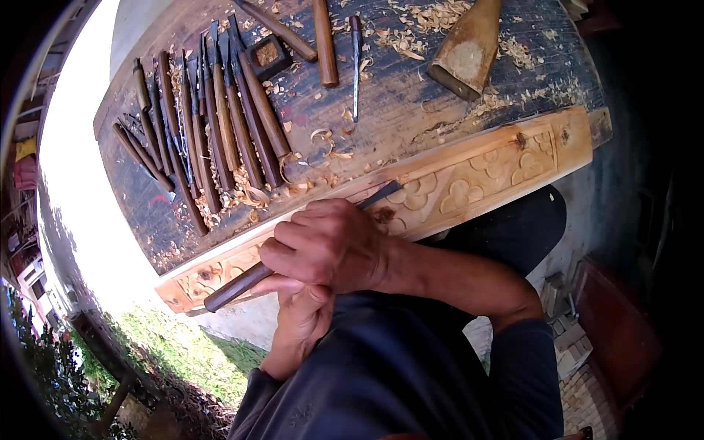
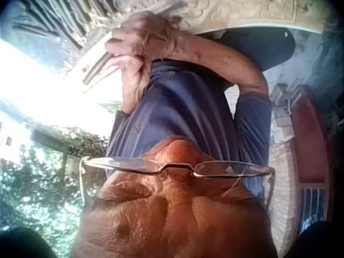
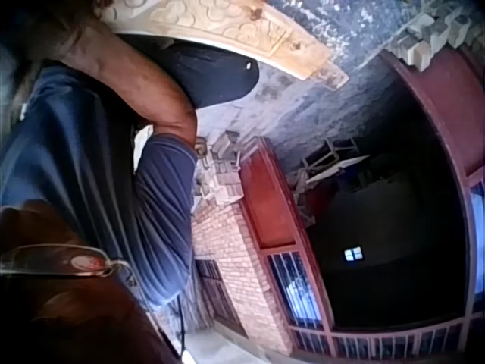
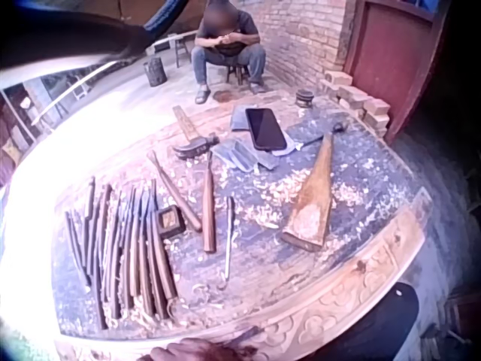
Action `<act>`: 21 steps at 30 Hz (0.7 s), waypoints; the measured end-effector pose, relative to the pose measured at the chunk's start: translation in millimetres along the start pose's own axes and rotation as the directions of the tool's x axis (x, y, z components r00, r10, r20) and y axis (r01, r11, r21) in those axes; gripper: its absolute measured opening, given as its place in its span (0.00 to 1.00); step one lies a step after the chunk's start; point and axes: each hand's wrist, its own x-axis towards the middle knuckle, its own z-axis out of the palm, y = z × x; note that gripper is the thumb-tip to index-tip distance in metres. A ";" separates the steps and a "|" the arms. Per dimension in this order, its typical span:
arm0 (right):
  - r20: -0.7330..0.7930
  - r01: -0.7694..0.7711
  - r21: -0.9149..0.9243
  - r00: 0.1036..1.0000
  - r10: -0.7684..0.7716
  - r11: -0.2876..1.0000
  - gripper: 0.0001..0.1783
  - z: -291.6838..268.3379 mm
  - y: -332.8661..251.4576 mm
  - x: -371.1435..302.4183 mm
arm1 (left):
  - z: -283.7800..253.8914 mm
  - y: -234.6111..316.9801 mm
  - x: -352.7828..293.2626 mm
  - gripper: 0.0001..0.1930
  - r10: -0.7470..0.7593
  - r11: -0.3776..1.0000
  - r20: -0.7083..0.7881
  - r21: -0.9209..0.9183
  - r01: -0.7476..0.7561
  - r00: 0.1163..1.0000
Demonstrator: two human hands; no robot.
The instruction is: The person carves decorative patterns into a wooden board using various chisels and a wooden mallet. They switch between different chisels to refine the shapes and depths of the carvings.
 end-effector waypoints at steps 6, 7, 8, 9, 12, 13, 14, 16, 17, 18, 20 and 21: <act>-0.031 0.003 -0.053 1.000 -0.005 0.999 0.22 -4.6 3.3 -0.4 | -7.3 0.0 0.3 0.55 -0.093 0.991 -0.143 0.085 0.106 0.985; -0.022 0.025 -0.078 0.999 -0.027 0.997 0.22 -6.1 2.5 -0.3 | -10.5 -2.1 -0.9 0.51 -0.071 0.994 -0.100 0.076 0.079 0.992; -0.021 0.046 -0.106 0.999 -0.048 0.993 0.22 -5.5 -0.7 -3.2 | -14.5 -6.4 -7.1 0.42 -0.028 0.998 -0.026 0.047 0.029 0.999; -0.016 0.073 -0.134 0.997 -0.076 0.988 0.23 -3.6 -4.3 -8.1 | -22.8 -12.9 -15.7 0.41 0.006 0.991 -0.005 0.135 -0.006 1.000; 0.013 0.120 -0.162 0.993 -0.119 0.979 0.24 -2.8 -14.2 -16.5 | -94.9 -44.7 -50.0 0.46 0.074 0.880 0.143 0.457 -0.132 0.987; 0.024 0.136 -0.163 0.991 -0.134 0.977 0.24 -2.4 -16.3 -16.4 | -119.1 -56.4 -57.9 0.45 0.061 0.885 0.160 0.448 -0.128 0.985; 0.014 0.132 -0.115 0.991 -0.132 0.985 0.24 -4.4 -18.5 -13.0 | -123.1 -58.9 -59.2 0.45 0.051 0.898 0.163 0.424 -0.117 0.985; 0.029 0.173 -0.048 0.985 -0.171 0.984 0.24 0.6 -15.6 -12.9 | -120.1 -60.2 -58.5 0.45 0.023 0.931 0.147 0.357 -0.075 0.989; 0.036 0.192 -0.015 0.981 -0.192 0.981 0.24 2.7 -14.4 -12.6 | -118.6 -60.9 -57.5 0.45 0.010 0.944 0.142 0.325 -0.056 0.990; 0.037 0.203 0.003 0.979 -0.203 0.979 0.24 2.7 -14.3 -12.4 | -111.0 -57.7 -54.0 0.45 -0.001 0.954 0.132 0.298 -0.038 0.991; 0.037 0.225 0.039 0.973 -0.226 0.974 0.24 2.8 -15.0 -12.2 | -100.7 -54.1 -51.6 0.45 -0.021 0.966 0.119 0.257 -0.010 0.993; 0.030 0.227 0.047 0.973 -0.229 0.973 0.25 3.9 -15.4 -12.3 | -98.7 -53.5 -51.4 0.45 -0.028 0.971 0.117 0.239 -0.001 0.993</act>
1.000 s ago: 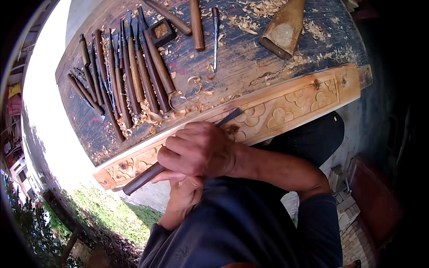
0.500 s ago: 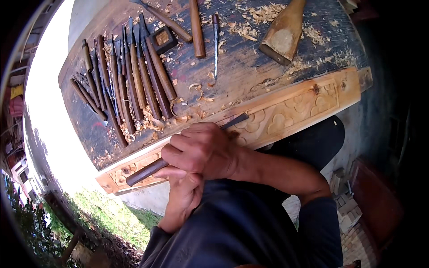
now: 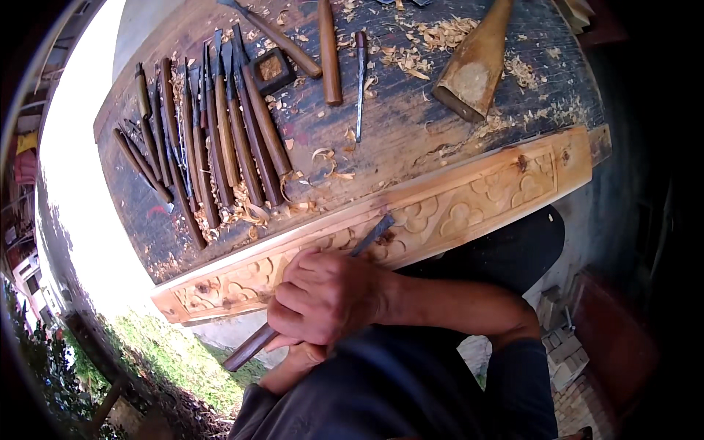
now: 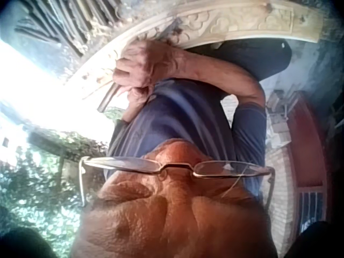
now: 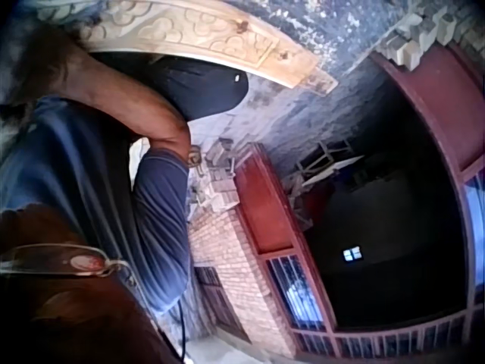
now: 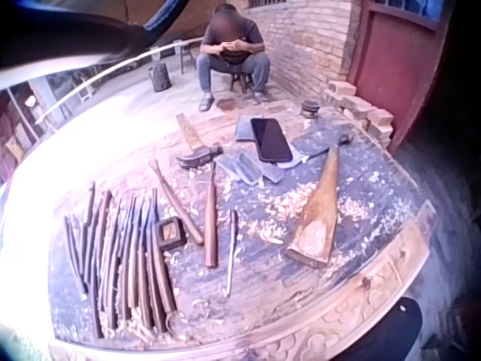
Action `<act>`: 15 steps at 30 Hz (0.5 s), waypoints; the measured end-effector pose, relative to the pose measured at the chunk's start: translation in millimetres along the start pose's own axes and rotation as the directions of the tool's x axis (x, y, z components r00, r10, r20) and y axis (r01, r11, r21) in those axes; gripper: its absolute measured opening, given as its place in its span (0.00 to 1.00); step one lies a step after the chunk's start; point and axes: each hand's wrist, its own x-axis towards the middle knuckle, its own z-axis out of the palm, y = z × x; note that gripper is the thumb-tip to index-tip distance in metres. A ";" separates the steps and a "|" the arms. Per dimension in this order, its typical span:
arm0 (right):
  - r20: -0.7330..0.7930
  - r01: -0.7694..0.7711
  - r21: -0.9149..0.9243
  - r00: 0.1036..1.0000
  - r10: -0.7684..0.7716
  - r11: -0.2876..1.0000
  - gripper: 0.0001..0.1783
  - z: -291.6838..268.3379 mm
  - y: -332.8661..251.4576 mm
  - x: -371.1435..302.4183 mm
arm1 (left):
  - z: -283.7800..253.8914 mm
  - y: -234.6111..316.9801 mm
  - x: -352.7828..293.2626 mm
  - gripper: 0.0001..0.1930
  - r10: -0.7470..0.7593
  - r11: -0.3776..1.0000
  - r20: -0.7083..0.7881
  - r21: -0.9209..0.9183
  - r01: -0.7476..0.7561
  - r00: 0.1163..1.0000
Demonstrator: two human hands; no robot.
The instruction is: The person carves decorative patterns into a wooden board using various chisels and a wooden mallet. They switch between different chisels to refine the shapes and depths of the carvings.
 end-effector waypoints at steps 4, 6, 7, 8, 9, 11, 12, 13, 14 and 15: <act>-0.021 -0.001 0.031 1.000 0.001 1.000 0.25 0.1 -1.0 1.9 | 3.1 3.5 0.3 0.44 -0.019 0.998 0.003 -0.057 0.019 1.000; -0.035 -0.001 0.039 0.999 0.002 0.999 0.25 -0.2 -0.7 2.2 | 2.5 3.9 0.3 0.44 -0.022 0.997 0.004 -0.079 0.022 1.000; -0.046 0.002 0.038 0.999 0.000 0.999 0.25 1.3 0.0 1.6 | 1.8 3.8 0.8 0.44 -0.022 0.996 0.007 -0.090 0.023 1.000; -0.057 0.004 0.037 0.998 -0.002 0.999 0.25 1.9 0.3 1.2 | 1.8 3.6 0.6 0.44 -0.023 0.995 0.006 -0.101 0.023 1.000; -0.050 0.000 0.028 0.999 0.001 1.000 0.26 1.9 0.3 0.3 | 1.5 3.4 0.8 0.44 -0.026 0.993 0.009 -0.115 0.027 1.000; -0.034 -0.010 0.008 0.999 0.010 1.000 0.26 0.7 0.8 0.1 | 0.9 3.3 2.3 0.44 -0.030 0.990 0.013 -0.137 0.031 0.999; -0.036 -0.016 0.014 0.999 0.017 1.000 0.26 0.7 1.4 -0.3 | 1.1 3.2 2.9 0.44 -0.031 0.988 0.015 -0.151 0.032 0.999; -0.039 -0.019 0.022 0.999 0.020 1.000 0.26 1.8 2.3 -0.8 | -0.1 3.3 1.4 0.44 -0.019 0.984 0.016 -0.175 0.021 1.000; -0.042 -0.022 0.029 0.999 0.024 0.999 0.27 2.4 3.1 -0.9 | -0.9 1.6 1.7 0.44 -0.027 0.981 0.017 -0.191 0.029 1.000; -0.022 -0.026 0.025 0.999 0.027 0.999 0.26 0.7 3.9 -0.8 | -2.5 1.1 1.2 0.44 -0.026 0.975 0.025 -0.221 0.030 0.999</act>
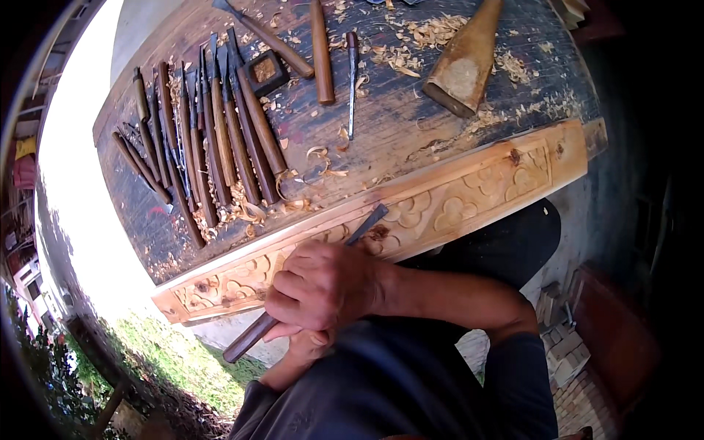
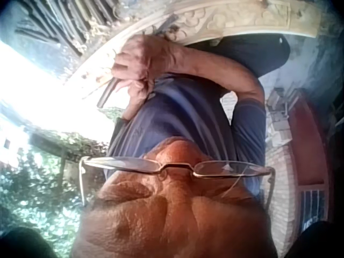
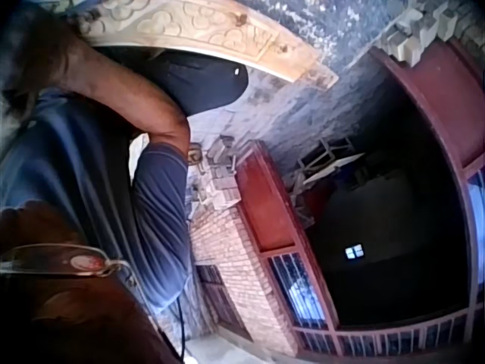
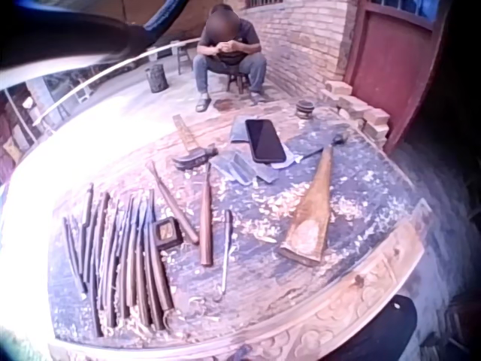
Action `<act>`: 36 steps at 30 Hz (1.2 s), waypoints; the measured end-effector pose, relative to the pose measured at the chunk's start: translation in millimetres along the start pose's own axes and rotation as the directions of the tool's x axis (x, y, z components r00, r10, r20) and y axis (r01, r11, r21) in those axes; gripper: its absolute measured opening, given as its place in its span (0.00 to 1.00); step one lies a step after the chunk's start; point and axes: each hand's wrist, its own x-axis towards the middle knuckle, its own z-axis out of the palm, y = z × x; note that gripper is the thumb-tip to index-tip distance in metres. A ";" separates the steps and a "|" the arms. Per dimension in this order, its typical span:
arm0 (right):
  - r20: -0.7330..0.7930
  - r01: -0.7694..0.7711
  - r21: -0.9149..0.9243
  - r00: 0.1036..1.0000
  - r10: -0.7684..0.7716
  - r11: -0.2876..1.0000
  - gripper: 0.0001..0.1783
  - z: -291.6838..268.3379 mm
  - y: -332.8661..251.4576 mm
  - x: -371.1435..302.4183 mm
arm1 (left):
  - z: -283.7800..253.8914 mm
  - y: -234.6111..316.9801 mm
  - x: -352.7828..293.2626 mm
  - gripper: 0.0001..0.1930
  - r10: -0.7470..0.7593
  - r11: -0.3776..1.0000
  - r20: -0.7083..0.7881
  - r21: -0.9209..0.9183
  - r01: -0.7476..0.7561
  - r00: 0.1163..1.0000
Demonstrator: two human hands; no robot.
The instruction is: The person carves decorative patterns into a wooden board using various chisels and a wooden mallet. They switch between different chisels to refine the shapes and depths of the carvings.
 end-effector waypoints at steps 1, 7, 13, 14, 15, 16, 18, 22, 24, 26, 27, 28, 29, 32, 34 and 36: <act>0.020 -0.004 -0.004 1.000 0.004 1.000 0.26 -2.4 0.7 0.1 | -1.3 -0.4 -1.0 0.44 0.004 1.000 0.003 -0.025 -0.003 1.000; 0.007 -0.045 -0.004 0.999 0.045 0.999 0.26 -4.6 8.0 1.2 | 15.5 21.2 15.5 0.41 0.011 0.962 -0.062 0.272 0.006 0.998; -0.010 -0.092 -0.037 0.996 0.092 0.995 0.27 -9.3 11.0 3.9 | 36.0 37.5 30.9 0.39 0.015 0.983 -0.055 0.184 -0.005 0.998; -0.014 -0.098 -0.042 0.995 0.098 0.994 0.27 -10.7 11.5 3.6 | 38.5 39.5 34.5 0.39 0.011 0.995 -0.006 0.097 -0.010 1.000; -0.021 -0.093 -0.052 0.996 0.092 0.994 0.27 -12.6 12.2 3.1 | 41.3 41.4 38.6 0.39 0.005 1.000 0.044 0.010 -0.005 0.999; -0.029 -0.089 -0.062 0.996 0.087 0.994 0.27 -14.7 12.7 2.2 | 37.3 41.1 40.5 0.40 0.006 1.000 0.091 0.006 -0.007 0.996; -0.040 -0.081 -0.071 0.996 0.079 0.994 0.27 -14.1 13.0 2.4 | 26.9 37.3 37.2 0.40 -0.005 0.998 0.045 0.067 0.002 0.999; -0.038 -0.058 -0.063 0.998 0.055 0.996 0.27 -6.8 9.6 3.5 | 22.6 25.0 27.9 0.41 0.048 0.998 -0.011 -0.029 -0.049 0.999; -0.034 -0.056 -0.058 0.998 0.054 0.997 0.27 -8.2 8.4 2.2 | 25.4 20.7 29.4 0.41 0.089 0.989 0.055 -0.123 -0.081 0.995; -0.036 -0.072 -0.054 0.997 0.071 0.996 0.27 -9.9 8.6 2.1 | 32.6 26.2 31.5 0.42 0.075 0.995 0.052 -0.076 -0.071 0.996; -0.036 -0.074 -0.057 0.997 0.072 0.996 0.27 -10.6 8.9 2.2 | 33.6 28.1 32.2 0.42 0.062 0.997 0.043 -0.050 -0.060 0.997; -0.036 -0.075 -0.059 0.997 0.073 0.995 0.27 -10.8 9.3 2.6 | 30.3 30.1 31.6 0.42 0.041 0.999 0.018 -0.019 -0.041 0.999; -0.036 -0.076 -0.061 0.997 0.074 0.995 0.27 -10.9 9.8 2.9 | 29.3 31.8 31.7 0.42 0.026 1.000 0.002 0.002 -0.026 1.000; -0.042 -0.089 -0.032 0.995 0.087 0.996 0.28 -8.5 12.2 0.7 | 36.3 37.6 34.9 0.40 0.004 0.999 -0.033 0.042 -0.002 0.999; -0.034 -0.089 -0.034 0.996 0.088 0.995 0.27 -7.4 12.8 0.1 | 67.6 47.0 44.2 0.33 0.024 0.998 -0.080 0.058 -0.020 0.997; -0.026 -0.092 -0.027 0.995 0.092 0.995 0.27 -6.6 13.5 -0.1 | 78.3 51.7 46.8 0.30 0.027 0.997 -0.124 0.075 -0.018 0.992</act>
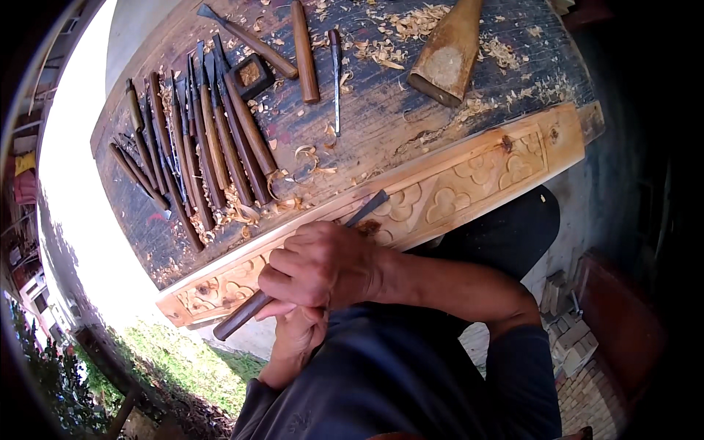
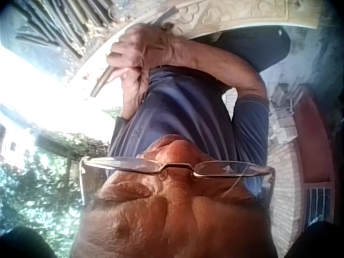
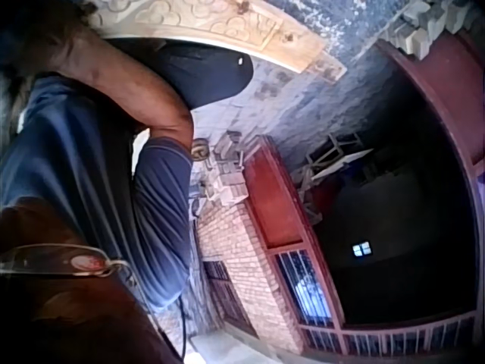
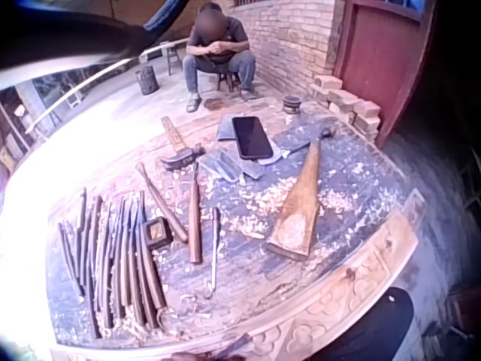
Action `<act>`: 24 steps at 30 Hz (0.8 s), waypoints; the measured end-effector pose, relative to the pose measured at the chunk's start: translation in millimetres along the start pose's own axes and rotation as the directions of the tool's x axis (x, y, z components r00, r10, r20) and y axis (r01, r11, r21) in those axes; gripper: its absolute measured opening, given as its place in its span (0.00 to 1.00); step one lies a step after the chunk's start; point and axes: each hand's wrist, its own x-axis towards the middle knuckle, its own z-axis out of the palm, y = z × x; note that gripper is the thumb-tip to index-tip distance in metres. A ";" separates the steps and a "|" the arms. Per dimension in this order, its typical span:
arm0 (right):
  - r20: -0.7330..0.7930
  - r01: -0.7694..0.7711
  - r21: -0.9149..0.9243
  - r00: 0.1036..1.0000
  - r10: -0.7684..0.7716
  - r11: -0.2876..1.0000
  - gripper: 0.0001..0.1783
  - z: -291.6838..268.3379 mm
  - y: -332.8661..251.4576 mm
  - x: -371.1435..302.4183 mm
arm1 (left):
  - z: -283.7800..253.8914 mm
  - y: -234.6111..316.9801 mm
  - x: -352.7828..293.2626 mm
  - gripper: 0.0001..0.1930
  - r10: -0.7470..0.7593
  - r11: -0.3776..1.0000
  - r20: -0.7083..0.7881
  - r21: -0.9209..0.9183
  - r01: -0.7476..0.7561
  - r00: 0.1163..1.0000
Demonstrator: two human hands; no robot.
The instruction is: The person carves decorative patterns into a wooden board using various chisels and a wooden mallet. They switch between different chisels to refine the shapes and depths of the carvings.
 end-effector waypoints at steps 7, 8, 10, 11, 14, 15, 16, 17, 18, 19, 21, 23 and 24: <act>0.017 -0.041 -0.001 0.999 0.041 0.999 0.25 -0.7 1.0 1.2 | -1.2 2.7 4.4 0.28 -0.034 0.994 -0.029 -0.101 0.031 0.999; 0.014 -0.051 -0.002 0.999 0.051 0.999 0.25 -0.5 1.3 1.0 | -8.4 0.0 4.7 0.31 -0.052 0.995 -0.044 -0.083 0.049 0.998; 0.016 -0.063 -0.013 0.998 0.063 0.998 0.24 -2.6 2.2 1.0 | -21.4 -5.4 5.7 0.43 -0.084 0.996 -0.092 -0.012 0.083 0.992; 0.018 -0.069 -0.019 0.997 0.069 0.997 0.24 -4.1 2.0 0.5 | -26.8 -9.3 3.9 0.47 -0.080 0.996 -0.106 0.019 0.083 0.991; 0.039 -0.048 -0.033 0.998 0.050 0.998 0.23 -7.7 -1.1 1.1 | -18.1 -13.5 2.7 0.51 -0.018 0.999 -0.099 0.039 0.022 0.995; 0.027 -0.038 -0.092 0.999 0.040 0.995 0.23 -9.9 -5.1 2.6 | -9.8 -14.1 1.9 0.50 0.019 1.000 -0.086 0.020 -0.017 0.996; 0.016 -0.027 -0.151 0.999 0.030 0.988 0.23 -12.2 -11.6 3.9 | 1.6 -14.2 -1.1 0.45 0.069 0.997 -0.067 -0.025 -0.071 0.995; 0.008 -0.016 -0.210 1.000 0.018 0.978 0.22 -13.7 -18.7 4.4 | 8.4 -14.5 -3.3 0.40 0.120 0.990 -0.051 -0.073 -0.123 0.991; 0.001 -0.044 -0.299 0.999 0.046 0.953 0.22 -19.1 -26.9 8.1 | 13.2 -15.1 -0.5 0.44 0.163 0.985 -0.018 -0.062 -0.164 0.986; -0.012 -0.079 -0.349 0.997 0.080 0.934 0.22 -29.0 -27.3 10.6 | 18.4 -15.0 2.3 0.48 0.203 0.978 0.015 -0.055 -0.202 0.979; -0.047 -0.146 -0.441 0.989 0.139 0.885 0.23 -65.0 -22.7 15.9 | 31.8 -6.7 17.4 0.50 0.253 0.966 0.148 0.022 -0.258 0.956; -0.209 -0.274 -0.450 0.958 0.198 0.850 0.20 -119.9 -16.1 24.9 | 42.4 -6.7 21.2 0.43 0.332 0.905 0.222 0.200 -0.376 0.917; -0.350 -0.399 -0.341 0.894 0.279 0.851 0.19 -136.2 -19.4 26.3 | 38.1 -6.8 18.1 0.40 0.376 0.830 0.255 0.334 -0.446 0.891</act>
